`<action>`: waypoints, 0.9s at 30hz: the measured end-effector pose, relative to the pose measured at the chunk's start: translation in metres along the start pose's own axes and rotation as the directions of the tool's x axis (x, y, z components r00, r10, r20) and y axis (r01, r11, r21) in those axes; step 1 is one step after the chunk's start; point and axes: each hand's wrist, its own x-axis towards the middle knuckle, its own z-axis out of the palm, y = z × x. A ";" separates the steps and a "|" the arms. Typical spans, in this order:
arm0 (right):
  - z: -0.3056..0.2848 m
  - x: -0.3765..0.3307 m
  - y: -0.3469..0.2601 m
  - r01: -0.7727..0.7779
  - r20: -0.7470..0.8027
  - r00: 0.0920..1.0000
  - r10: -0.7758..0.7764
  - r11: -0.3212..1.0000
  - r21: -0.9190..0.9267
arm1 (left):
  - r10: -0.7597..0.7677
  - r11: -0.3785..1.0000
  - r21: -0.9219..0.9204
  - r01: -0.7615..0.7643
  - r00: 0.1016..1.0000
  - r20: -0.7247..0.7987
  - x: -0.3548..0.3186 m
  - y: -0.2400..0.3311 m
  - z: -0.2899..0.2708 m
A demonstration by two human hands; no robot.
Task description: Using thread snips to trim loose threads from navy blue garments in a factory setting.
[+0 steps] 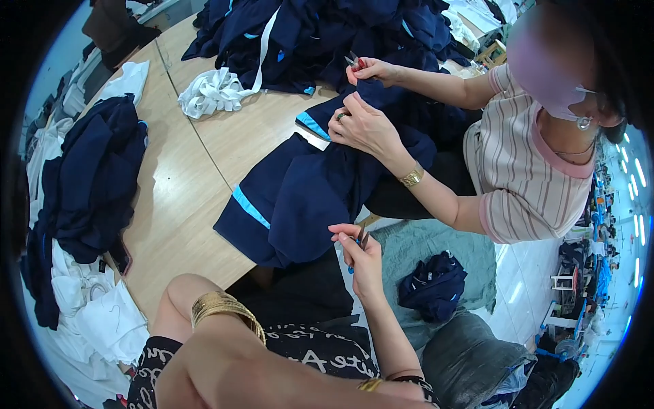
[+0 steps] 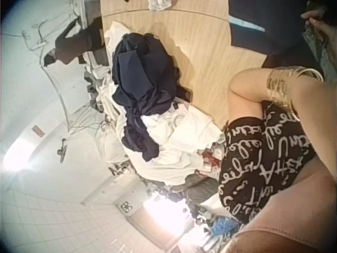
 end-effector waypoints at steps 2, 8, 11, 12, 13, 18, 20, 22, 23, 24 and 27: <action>0.002 -0.001 0.000 -0.010 0.024 1.000 0.009 1.000 0.011 | 0.009 1.000 -0.027 -0.008 1.000 0.022 -0.009 0.004 0.007; 0.007 -0.004 0.003 -0.028 0.076 0.997 0.029 0.999 -0.016 | 0.040 0.994 -0.105 -0.031 0.995 0.090 0.000 0.004 0.021; 0.011 -0.006 0.001 -0.026 0.093 0.995 0.028 0.999 -0.027 | 0.057 0.989 -0.139 -0.041 0.991 0.117 -0.002 0.011 0.031; 0.013 -0.007 0.000 -0.028 0.095 0.995 0.030 0.999 -0.031 | 0.063 0.988 -0.150 -0.043 0.990 0.127 0.004 0.006 0.032; 0.015 -0.009 0.000 -0.023 0.098 0.995 0.026 0.999 -0.030 | 0.068 0.986 -0.161 -0.046 0.988 0.137 -0.002 0.017 0.032; 0.015 -0.011 0.002 -0.035 0.138 0.990 0.042 0.998 -0.051 | 0.085 0.970 -0.240 -0.033 0.974 0.208 0.014 0.011 0.044; 0.030 -0.014 -0.015 -0.046 0.155 0.987 0.051 0.998 -0.034 | 0.094 0.966 -0.256 -0.032 0.968 0.234 0.007 0.014 0.053; 0.044 -0.015 -0.025 -0.053 0.219 0.974 0.060 0.998 -0.036 | 0.110 0.968 -0.246 -0.048 0.963 0.246 0.006 0.015 0.060; 0.040 -0.011 -0.015 -0.054 0.244 0.968 0.060 0.998 -0.032 | 0.119 0.970 -0.237 -0.060 0.961 0.248 0.007 0.016 0.061; 0.033 -0.006 0.002 -0.072 0.282 0.956 0.078 0.997 -0.030 | 0.130 0.972 -0.223 -0.075 0.960 0.246 0.009 0.017 0.062; 0.019 -0.014 0.000 -0.060 0.184 0.981 0.066 0.997 -0.039 | -0.092 0.990 0.135 0.035 0.891 0.444 0.013 0.037 0.024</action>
